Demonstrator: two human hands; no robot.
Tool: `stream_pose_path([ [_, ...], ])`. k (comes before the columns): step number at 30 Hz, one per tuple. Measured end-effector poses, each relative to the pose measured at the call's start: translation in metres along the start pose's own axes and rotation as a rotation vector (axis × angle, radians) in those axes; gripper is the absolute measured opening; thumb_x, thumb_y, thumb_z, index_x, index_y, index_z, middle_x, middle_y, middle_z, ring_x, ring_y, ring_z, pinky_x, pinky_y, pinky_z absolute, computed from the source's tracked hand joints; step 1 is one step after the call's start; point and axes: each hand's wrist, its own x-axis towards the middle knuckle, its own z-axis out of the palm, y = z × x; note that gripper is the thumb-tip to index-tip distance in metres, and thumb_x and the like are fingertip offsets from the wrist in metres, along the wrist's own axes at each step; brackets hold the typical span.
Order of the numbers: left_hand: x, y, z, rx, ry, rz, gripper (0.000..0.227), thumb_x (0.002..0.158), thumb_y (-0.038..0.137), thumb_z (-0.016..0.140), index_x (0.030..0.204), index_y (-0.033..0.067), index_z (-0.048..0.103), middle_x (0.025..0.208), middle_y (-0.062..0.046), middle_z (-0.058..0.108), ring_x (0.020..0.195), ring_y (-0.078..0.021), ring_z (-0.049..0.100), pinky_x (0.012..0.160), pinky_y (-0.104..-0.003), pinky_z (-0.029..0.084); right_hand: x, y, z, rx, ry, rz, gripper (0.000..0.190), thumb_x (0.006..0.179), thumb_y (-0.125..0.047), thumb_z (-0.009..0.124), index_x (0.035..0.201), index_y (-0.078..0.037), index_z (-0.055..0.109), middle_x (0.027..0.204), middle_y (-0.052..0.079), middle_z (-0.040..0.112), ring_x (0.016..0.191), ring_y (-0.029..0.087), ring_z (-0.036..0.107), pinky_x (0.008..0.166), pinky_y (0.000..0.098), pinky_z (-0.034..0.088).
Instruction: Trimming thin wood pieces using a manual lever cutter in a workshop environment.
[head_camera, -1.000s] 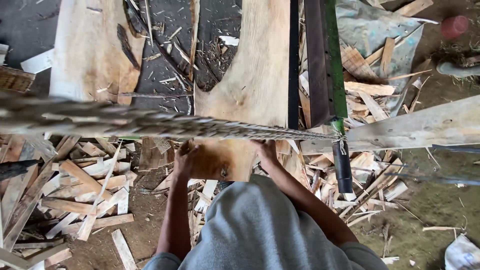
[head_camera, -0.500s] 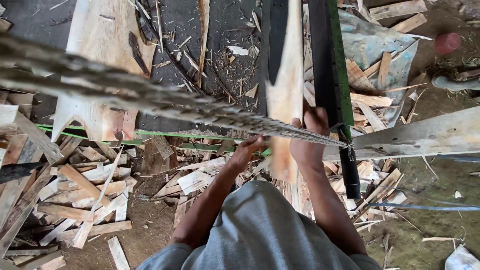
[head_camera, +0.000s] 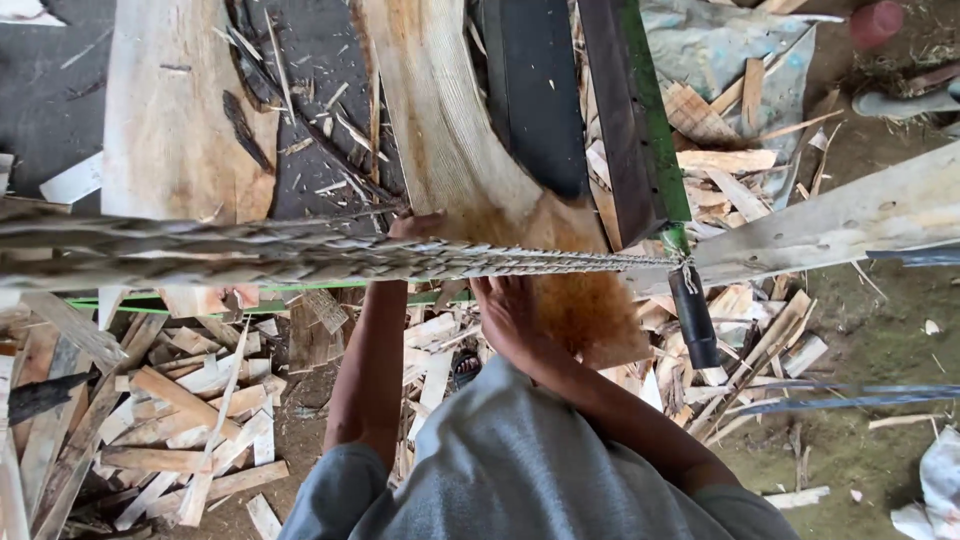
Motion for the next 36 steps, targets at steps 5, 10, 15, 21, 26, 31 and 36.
stream_pose_path([
  [5,0.014,0.007,0.042,-0.017,0.068,0.52,0.06,0.09,0.052,0.083,0.125,0.0056,0.067,0.126,-0.017,0.07,0.12,-0.0248,0.068,0.106,-0.043,0.059,-0.035,0.023,-0.038,0.243,-0.112,0.108,0.055,0.086,-0.012,0.066,0.138,0.0,0.054,0.13,0.026,0.058,0.12,0.042,0.055,0.104,0.0559,0.044],
  [10,-0.003,0.086,0.058,-0.515,0.055,-0.165,0.065,0.079,0.04,0.084,0.124,-0.0018,0.063,0.114,-0.018,0.077,0.107,-0.0282,0.072,0.101,-0.045,0.057,-0.138,0.119,-0.028,1.085,0.089,0.784,0.041,0.097,-0.021,0.067,0.135,-0.004,0.061,0.123,0.014,0.07,0.1,0.02,0.071,0.081,0.0307,0.063],
  [15,-0.006,0.105,0.071,-0.729,-0.058,0.081,0.064,0.084,0.041,0.082,0.128,-0.0014,0.063,0.118,-0.015,0.077,0.109,-0.024,0.071,0.104,-0.042,0.055,-0.15,0.165,-0.091,1.767,0.364,0.894,0.045,0.098,-0.026,0.071,0.129,0.003,0.059,0.117,0.017,0.07,0.096,0.024,0.071,0.082,0.0387,0.062],
  [21,0.015,0.104,0.09,-0.507,-0.023,0.036,0.066,0.084,0.039,0.08,0.135,0.0009,0.058,0.124,-0.015,0.073,0.11,-0.0263,0.069,0.102,-0.045,0.055,-0.118,0.177,-0.163,1.968,0.187,1.004,0.054,0.087,-0.037,0.077,0.12,0.003,0.062,0.093,0.018,0.07,0.072,0.024,0.069,0.061,0.038,0.059],
  [26,0.028,0.01,0.103,-0.907,-0.115,0.118,0.061,0.082,0.039,0.067,0.12,-0.0075,0.052,0.1,-0.024,0.071,0.089,-0.0348,0.067,0.084,-0.047,0.054,-0.112,0.186,-0.171,1.432,-0.138,0.991,0.032,0.087,-0.018,0.077,0.108,-0.002,0.059,0.076,0.012,0.063,0.056,0.019,0.062,0.047,0.0349,0.053],
  [31,0.021,0.037,0.13,-0.833,-0.096,0.14,0.063,0.086,0.026,0.077,0.138,-0.0041,0.057,0.121,-0.016,0.073,0.112,-0.0272,0.068,0.105,-0.043,0.054,-0.1,0.178,-0.206,1.222,-0.17,1.014,0.03,0.085,-0.007,0.073,0.112,-0.002,0.06,0.075,0.01,0.064,0.052,0.015,0.059,0.043,0.0319,0.048],
  [36,0.037,0.061,0.166,-0.41,0.16,-0.465,0.047,0.083,-0.001,0.073,0.128,-0.0006,0.062,0.11,-0.011,0.075,0.097,-0.0219,0.071,0.091,-0.037,0.059,-0.076,0.163,-0.232,1.208,-0.127,1.041,0.036,0.083,-0.005,0.07,0.117,-0.004,0.06,0.082,0.004,0.067,0.054,0.011,0.059,0.041,0.031,0.05],
])
